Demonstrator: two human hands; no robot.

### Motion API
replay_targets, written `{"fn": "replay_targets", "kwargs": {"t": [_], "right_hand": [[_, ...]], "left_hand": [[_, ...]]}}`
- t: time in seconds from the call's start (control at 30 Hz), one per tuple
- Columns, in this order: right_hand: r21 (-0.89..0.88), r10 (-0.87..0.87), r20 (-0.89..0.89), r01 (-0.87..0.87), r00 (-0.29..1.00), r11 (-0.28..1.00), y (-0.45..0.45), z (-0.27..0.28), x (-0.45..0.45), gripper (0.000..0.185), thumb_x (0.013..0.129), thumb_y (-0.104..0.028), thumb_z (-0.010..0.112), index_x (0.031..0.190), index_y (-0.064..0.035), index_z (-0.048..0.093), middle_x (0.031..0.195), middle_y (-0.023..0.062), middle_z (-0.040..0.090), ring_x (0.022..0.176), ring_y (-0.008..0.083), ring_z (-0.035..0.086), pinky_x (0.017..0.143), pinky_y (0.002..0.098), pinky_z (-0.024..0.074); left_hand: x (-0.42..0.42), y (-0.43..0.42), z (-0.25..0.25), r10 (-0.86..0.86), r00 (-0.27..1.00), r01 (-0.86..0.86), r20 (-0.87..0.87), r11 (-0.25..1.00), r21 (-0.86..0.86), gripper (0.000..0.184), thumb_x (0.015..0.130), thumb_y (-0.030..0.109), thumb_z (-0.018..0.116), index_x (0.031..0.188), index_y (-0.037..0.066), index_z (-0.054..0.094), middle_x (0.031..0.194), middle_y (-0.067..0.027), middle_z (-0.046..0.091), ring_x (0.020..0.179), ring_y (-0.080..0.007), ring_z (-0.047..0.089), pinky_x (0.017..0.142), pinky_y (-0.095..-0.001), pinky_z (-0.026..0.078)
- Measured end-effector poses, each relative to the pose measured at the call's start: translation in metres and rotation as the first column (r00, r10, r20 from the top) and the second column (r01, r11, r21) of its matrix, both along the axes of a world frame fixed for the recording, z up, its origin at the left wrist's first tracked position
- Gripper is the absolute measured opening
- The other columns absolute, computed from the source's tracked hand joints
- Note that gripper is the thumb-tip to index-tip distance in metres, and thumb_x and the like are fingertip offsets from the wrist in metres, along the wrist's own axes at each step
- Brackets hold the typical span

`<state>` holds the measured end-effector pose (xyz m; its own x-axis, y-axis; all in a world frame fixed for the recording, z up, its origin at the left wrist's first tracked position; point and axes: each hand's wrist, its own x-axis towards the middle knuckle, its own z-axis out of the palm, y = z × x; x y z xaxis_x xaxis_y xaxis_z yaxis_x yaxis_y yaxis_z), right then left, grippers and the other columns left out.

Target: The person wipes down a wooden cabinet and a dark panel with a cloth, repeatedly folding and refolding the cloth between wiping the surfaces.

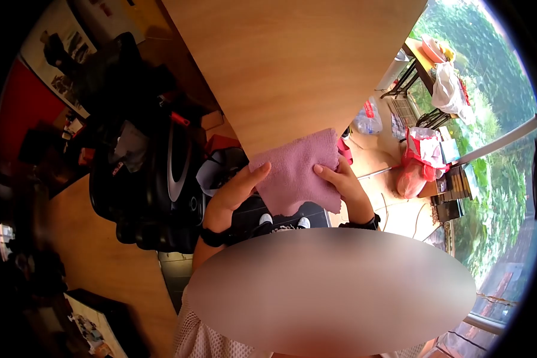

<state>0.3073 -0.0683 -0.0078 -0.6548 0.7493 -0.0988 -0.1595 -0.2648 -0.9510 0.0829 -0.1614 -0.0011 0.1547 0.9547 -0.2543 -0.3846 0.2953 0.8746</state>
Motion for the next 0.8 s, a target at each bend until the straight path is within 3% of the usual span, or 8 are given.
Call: {"fn": "replay_targets", "kwargs": {"t": [0.07,0.27,0.5,0.63,0.73,0.77,0.8], "right_hand": [[-0.031,-0.011,-0.036,0.010,0.999,0.999,-0.001,0.003,0.005,0.039,0.085,-0.018,0.066,0.115,0.0023,0.052,0.105,0.0063,0.060,0.093,0.0128,0.057,0.080,0.0266,0.0472],[-0.088,-0.088,-0.084,0.081,0.993,0.993,-0.004,0.006,0.015,0.040,0.085,-0.015,0.066,0.117,0.0016,0.050,0.106,0.0064,0.060,0.093,0.0131,0.058,0.081,0.0266,0.0475],[-0.045,-0.107,-0.028,0.106,0.994,0.993,0.000,0.001,0.018,0.040,0.084,-0.013,0.067,0.117,0.0013,0.051,0.105,0.0066,0.060,0.095,0.0132,0.058,0.081,0.0269,0.0478],[-0.093,-0.032,0.042,0.035,0.999,0.995,0.017,-0.006,0.022,0.033,0.086,-0.013,0.064,0.114,0.0014,0.054,0.104,0.0051,0.060,0.096,0.0123,0.057,0.081,0.0259,0.0470],[0.051,-0.014,0.094,0.009,0.995,0.999,0.030,-0.008,0.020,0.032,0.086,-0.012,0.062,0.114,0.0013,0.055,0.105,0.0036,0.060,0.098,0.0118,0.055,0.083,0.0259,0.0458],[0.185,-0.014,0.138,-0.012,0.990,0.983,0.033,-0.006,0.020,0.031,0.087,-0.010,0.060,0.116,0.0009,0.054,0.106,0.0032,0.060,0.100,0.0120,0.054,0.084,0.0265,0.0449],[0.292,-0.016,0.074,-0.007,0.997,0.957,0.035,-0.009,0.024,0.032,0.088,-0.011,0.059,0.117,0.0007,0.054,0.107,0.0033,0.060,0.100,0.0124,0.054,0.084,0.0268,0.0449]], "left_hand": [[-0.005,0.004,-0.011,-0.052,0.999,0.053,0.014,0.998,-0.039,0.065,0.090,0.044,0.054,0.136,0.001,0.035,0.127,-0.0056,0.048,0.116,-0.0138,0.046,0.096,-0.0296,0.038],[0.018,0.014,-0.017,0.162,0.980,-0.129,-0.112,0.959,0.253,0.049,0.092,0.034,0.055,0.125,-0.002,0.048,0.118,-0.0048,0.055,0.106,-0.0106,0.051,0.091,-0.0262,0.041],[0.016,0.013,-0.028,0.112,0.984,-0.092,-0.141,0.987,0.135,0.047,0.088,0.028,0.063,0.122,0.000,0.050,0.109,-0.0041,0.059,0.096,-0.0091,0.056,0.080,-0.0226,0.046],[0.017,0.015,-0.023,0.179,0.981,-0.170,-0.072,0.978,0.118,0.046,0.086,0.025,0.065,0.122,-0.001,0.050,0.106,-0.0046,0.060,0.093,-0.0098,0.057,0.080,-0.0225,0.046],[0.022,0.015,0.008,0.235,0.970,-0.223,-0.067,0.962,0.156,0.042,0.086,0.017,0.064,0.122,-0.001,0.049,0.104,-0.0046,0.060,0.089,-0.0098,0.058,0.078,-0.0217,0.046],[0.023,0.015,0.019,0.249,0.965,-0.232,-0.077,0.956,0.180,0.040,0.086,0.013,0.063,0.122,0.000,0.049,0.103,-0.0045,0.061,0.088,-0.0098,0.058,0.078,-0.0214,0.046],[0.023,0.015,0.023,0.252,0.956,-0.204,-0.153,0.940,0.272,0.035,0.088,0.012,0.061,0.118,-0.002,0.050,0.101,-0.0056,0.061,0.087,-0.0095,0.059,0.076,-0.0216,0.046]]}}
